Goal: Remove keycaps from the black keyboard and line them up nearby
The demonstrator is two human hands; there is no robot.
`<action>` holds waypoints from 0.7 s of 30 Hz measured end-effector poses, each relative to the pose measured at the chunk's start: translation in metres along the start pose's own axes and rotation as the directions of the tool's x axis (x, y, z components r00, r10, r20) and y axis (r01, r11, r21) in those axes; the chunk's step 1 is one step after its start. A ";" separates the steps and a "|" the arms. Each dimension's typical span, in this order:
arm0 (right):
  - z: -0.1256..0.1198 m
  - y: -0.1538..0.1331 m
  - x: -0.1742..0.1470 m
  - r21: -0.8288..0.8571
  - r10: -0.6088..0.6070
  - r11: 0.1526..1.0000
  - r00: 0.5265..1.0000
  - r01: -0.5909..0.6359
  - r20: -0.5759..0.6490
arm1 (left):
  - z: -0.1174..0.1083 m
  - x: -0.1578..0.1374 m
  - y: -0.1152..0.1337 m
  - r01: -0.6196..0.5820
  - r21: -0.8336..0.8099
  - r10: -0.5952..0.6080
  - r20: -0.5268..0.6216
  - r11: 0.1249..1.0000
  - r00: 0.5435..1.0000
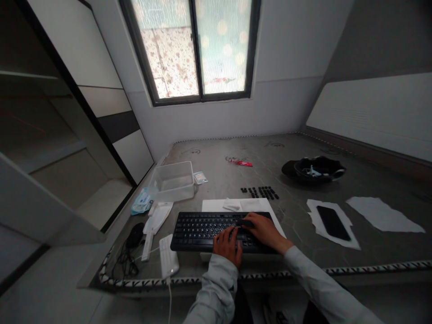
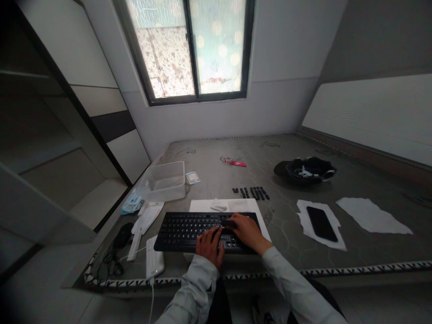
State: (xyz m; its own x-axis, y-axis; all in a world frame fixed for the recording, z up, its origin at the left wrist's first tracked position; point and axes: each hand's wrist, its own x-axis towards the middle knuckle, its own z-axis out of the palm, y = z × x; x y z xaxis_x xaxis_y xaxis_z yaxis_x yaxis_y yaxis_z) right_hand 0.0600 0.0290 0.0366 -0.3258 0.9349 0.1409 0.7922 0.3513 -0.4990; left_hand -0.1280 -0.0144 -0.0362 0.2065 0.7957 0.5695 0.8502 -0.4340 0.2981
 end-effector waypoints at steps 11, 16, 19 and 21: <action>-0.001 0.009 0.001 0.046 -0.005 0.999 1.000 0.006 -0.029 | -0.002 0.000 0.002 0.025 -0.030 -0.024 0.035 0.999 0.999; -0.001 0.009 -0.001 0.026 -0.008 1.000 0.998 0.009 -0.064 | -0.003 0.000 0.001 0.024 -0.036 -0.023 0.022 0.999 0.999; -0.004 0.005 -0.004 -0.005 0.006 1.000 0.999 -0.006 -0.048 | -0.004 0.001 0.002 0.019 -0.042 -0.018 0.026 0.999 1.000; -0.006 0.003 -0.006 -0.044 0.009 0.999 1.000 -0.010 -0.029 | -0.005 0.001 0.002 0.014 -0.040 -0.014 0.023 0.999 1.000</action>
State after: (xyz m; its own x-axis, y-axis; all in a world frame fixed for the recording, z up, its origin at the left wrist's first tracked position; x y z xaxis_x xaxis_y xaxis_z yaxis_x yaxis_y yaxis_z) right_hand 0.0671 0.0249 0.0394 -0.3035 0.9390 0.1616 0.8176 0.3437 -0.4619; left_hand -0.1285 -0.0168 -0.0308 0.2062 0.8111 0.5474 0.8332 -0.4389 0.3364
